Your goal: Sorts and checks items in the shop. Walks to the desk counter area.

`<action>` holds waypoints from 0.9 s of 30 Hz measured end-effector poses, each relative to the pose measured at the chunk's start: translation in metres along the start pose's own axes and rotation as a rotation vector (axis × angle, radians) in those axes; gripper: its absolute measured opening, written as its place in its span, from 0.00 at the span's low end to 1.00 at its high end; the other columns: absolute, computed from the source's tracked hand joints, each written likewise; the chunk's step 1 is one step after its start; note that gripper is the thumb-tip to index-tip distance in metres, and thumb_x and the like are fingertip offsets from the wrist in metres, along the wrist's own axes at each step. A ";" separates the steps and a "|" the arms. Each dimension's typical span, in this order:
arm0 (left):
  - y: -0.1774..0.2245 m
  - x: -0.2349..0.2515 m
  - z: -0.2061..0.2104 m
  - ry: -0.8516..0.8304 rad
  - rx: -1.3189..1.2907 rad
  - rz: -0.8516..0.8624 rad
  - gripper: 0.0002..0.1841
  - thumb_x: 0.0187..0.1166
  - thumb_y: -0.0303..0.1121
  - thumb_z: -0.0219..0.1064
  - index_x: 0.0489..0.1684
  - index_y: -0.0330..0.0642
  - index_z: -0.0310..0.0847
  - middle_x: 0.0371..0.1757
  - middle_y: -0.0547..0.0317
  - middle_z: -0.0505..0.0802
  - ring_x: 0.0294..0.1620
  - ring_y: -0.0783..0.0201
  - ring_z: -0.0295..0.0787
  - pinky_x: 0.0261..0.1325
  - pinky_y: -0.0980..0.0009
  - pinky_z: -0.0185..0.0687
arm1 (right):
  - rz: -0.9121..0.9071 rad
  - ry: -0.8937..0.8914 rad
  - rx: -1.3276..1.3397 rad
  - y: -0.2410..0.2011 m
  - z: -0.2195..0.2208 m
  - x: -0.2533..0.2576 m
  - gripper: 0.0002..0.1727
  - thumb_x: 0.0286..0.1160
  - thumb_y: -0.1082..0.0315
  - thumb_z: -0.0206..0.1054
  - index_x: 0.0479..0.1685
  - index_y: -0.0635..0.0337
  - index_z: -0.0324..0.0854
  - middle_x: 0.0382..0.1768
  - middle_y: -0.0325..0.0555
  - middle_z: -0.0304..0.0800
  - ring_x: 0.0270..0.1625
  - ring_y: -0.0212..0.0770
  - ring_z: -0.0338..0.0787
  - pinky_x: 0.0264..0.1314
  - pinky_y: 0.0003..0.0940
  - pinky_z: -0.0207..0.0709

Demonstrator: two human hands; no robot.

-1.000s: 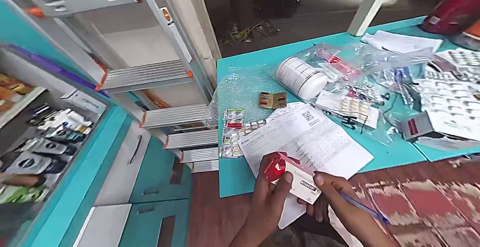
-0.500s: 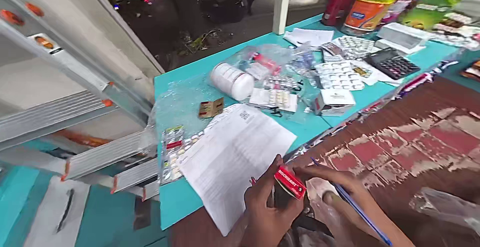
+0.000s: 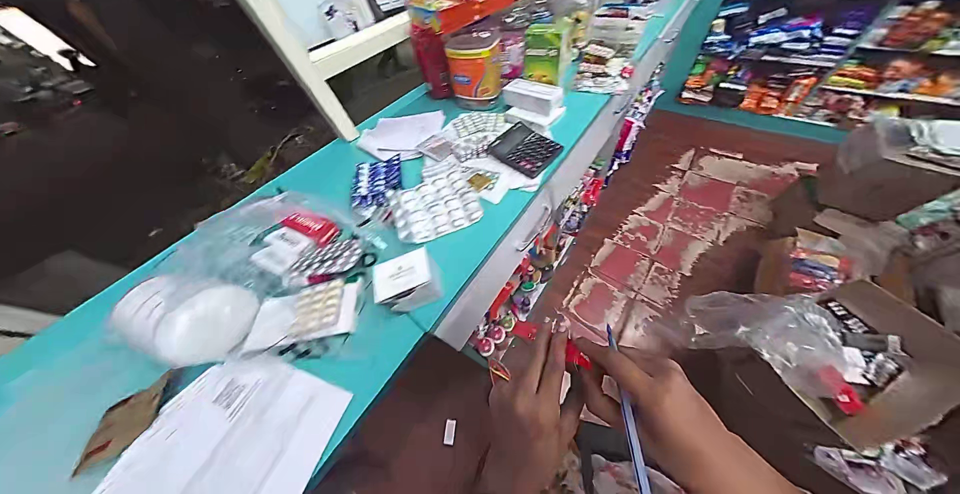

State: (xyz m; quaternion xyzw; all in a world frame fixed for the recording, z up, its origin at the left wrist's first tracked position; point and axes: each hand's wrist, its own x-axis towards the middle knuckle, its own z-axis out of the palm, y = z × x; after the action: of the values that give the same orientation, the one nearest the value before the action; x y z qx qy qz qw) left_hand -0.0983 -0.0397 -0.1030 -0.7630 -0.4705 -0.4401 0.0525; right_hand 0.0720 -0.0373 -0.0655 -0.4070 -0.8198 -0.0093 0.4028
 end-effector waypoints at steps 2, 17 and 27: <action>0.015 0.017 0.027 -0.044 -0.029 0.016 0.26 0.70 0.48 0.70 0.61 0.39 0.91 0.61 0.50 0.95 0.29 0.62 0.94 0.20 0.68 0.80 | 0.048 0.038 -0.015 0.030 -0.014 -0.003 0.15 0.74 0.63 0.65 0.51 0.62 0.89 0.20 0.43 0.87 0.21 0.34 0.84 0.28 0.21 0.79; 0.033 0.226 0.300 -0.311 -0.593 0.097 0.32 0.56 0.42 0.82 0.59 0.30 0.89 0.54 0.47 0.97 0.47 0.59 0.98 0.47 0.63 0.93 | 0.619 0.031 0.547 0.317 -0.113 0.061 0.34 0.71 0.53 0.76 0.74 0.66 0.79 0.60 0.43 0.95 0.60 0.29 0.94 0.60 0.25 0.89; 0.081 0.407 0.505 -0.402 -0.910 0.290 0.29 0.58 0.40 0.82 0.58 0.33 0.89 0.54 0.50 0.97 0.52 0.66 0.96 0.52 0.70 0.91 | 0.486 0.315 -0.193 0.504 -0.192 0.115 0.09 0.79 0.70 0.63 0.45 0.60 0.89 0.52 0.47 0.97 0.52 0.28 0.94 0.56 0.15 0.81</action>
State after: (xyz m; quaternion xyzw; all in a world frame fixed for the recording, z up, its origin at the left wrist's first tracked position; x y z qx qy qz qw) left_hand 0.3469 0.4383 -0.0893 -0.8354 -0.1215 -0.4331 -0.3157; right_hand 0.4976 0.3095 -0.0166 -0.6212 -0.6211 -0.0531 0.4748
